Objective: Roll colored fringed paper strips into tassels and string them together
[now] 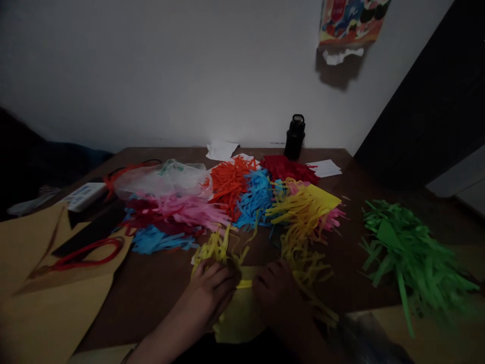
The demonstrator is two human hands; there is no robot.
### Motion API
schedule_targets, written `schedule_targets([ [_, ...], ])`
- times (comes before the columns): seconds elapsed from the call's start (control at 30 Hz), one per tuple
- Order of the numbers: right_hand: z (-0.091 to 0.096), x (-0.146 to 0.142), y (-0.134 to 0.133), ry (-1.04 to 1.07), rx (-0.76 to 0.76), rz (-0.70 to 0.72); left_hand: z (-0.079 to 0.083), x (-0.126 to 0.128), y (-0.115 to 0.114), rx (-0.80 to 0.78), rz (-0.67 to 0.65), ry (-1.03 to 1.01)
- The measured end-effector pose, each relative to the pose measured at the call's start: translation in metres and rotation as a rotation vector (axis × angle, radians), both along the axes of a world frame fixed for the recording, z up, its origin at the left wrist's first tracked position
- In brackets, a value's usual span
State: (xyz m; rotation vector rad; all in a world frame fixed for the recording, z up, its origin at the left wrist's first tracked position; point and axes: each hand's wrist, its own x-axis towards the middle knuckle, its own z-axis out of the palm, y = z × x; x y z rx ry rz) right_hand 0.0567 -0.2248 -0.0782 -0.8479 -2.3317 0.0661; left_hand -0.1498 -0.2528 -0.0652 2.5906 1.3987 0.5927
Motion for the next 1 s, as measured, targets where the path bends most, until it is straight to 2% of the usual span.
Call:
schedule_targets([
  [0.17,-0.011,-0.009,-0.002,-0.128,0.045,0.005,-0.002,0.000,0.004,0.024,-0.012,-0.025],
  [0.3,-0.019,-0.013,-0.001,-0.118,0.051,0.000,0.000,0.001,0.002,-0.035,0.008,-0.019],
  [0.53,-0.007,0.008,-0.001,-0.073,0.001,0.008,-0.009,-0.003,0.000,-0.067,0.056,-0.071],
  [0.67,-0.003,0.025,-0.004,-0.062,-0.077,-0.080,-0.011,0.000,-0.001,-0.136,0.128,-0.055],
  [0.83,-0.011,0.021,-0.002,-0.182,-0.037,-0.250,0.000,0.015,0.003,-0.176,0.275,0.171],
  [0.93,-0.011,0.015,0.002,-0.229,-0.028,-0.317,0.003,0.019,0.007,-0.128,0.280,0.265],
  [1.0,-0.010,0.012,0.004,-0.246,-0.027,-0.330,-0.001,0.018,0.008,-0.053,0.220,0.248],
])
